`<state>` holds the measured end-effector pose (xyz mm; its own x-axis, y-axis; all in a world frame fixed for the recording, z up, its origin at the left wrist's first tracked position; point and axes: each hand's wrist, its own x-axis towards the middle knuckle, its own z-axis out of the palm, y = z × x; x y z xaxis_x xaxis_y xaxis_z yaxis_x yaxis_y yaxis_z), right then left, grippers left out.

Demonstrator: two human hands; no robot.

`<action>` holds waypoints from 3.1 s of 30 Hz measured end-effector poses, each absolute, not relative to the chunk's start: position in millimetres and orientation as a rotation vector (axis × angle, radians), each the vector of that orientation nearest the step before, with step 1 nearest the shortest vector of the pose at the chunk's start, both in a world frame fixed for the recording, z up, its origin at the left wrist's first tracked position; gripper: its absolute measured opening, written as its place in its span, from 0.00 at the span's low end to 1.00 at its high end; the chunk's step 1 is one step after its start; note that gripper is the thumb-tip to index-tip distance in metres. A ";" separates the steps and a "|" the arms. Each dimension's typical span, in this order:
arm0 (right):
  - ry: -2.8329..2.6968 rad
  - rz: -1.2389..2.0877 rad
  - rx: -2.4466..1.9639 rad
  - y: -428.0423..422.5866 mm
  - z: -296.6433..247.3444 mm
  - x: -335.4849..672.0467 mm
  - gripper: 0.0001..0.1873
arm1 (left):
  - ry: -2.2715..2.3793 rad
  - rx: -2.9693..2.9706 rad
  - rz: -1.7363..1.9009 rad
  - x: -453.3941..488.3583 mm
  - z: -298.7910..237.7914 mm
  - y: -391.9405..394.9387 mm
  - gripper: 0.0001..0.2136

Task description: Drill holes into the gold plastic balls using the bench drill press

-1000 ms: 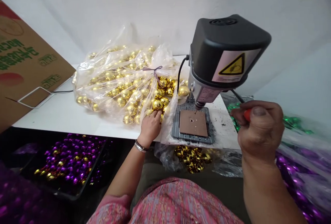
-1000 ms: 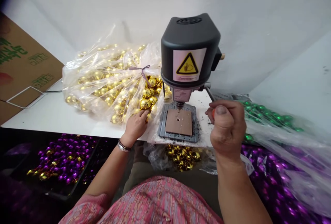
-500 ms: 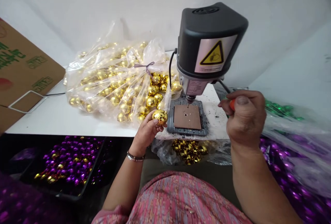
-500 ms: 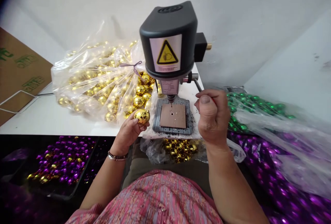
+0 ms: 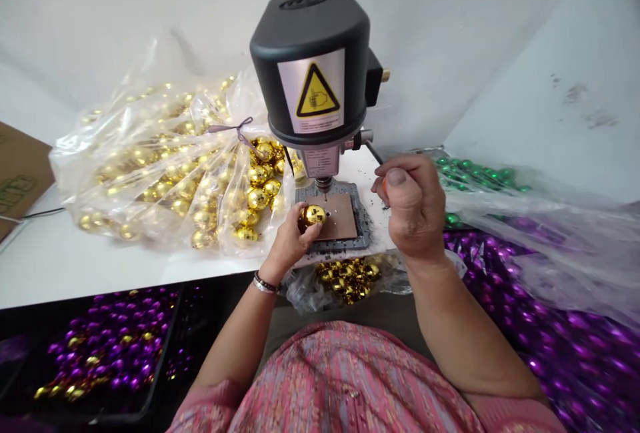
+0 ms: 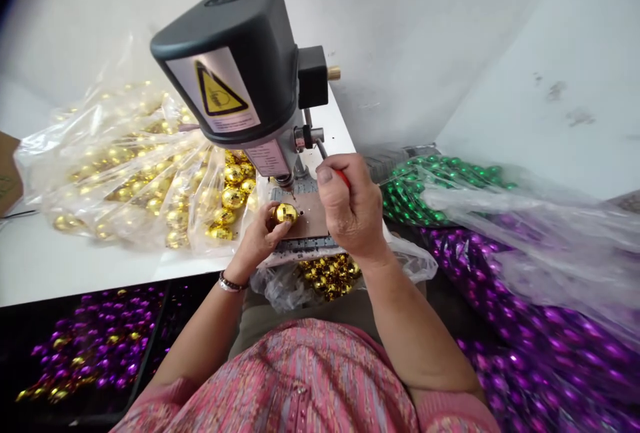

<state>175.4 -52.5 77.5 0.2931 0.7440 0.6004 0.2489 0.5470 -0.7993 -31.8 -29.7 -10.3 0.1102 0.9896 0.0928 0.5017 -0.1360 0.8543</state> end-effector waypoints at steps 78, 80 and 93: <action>-1.254 0.200 -1.027 -40.6 83.3 173.4 0.17 | 1.301 1.785 0.771 -9.1 -3.1 -6.1 0.24; -1.238 0.256 -1.074 -39.7 108.3 173.8 0.21 | 1.315 1.805 0.789 -9.8 -5.0 -8.5 0.24; -1.143 0.313 -0.985 -39.2 101.1 171.1 0.20 | 1.460 1.874 1.213 -56.4 5.4 -41.9 0.16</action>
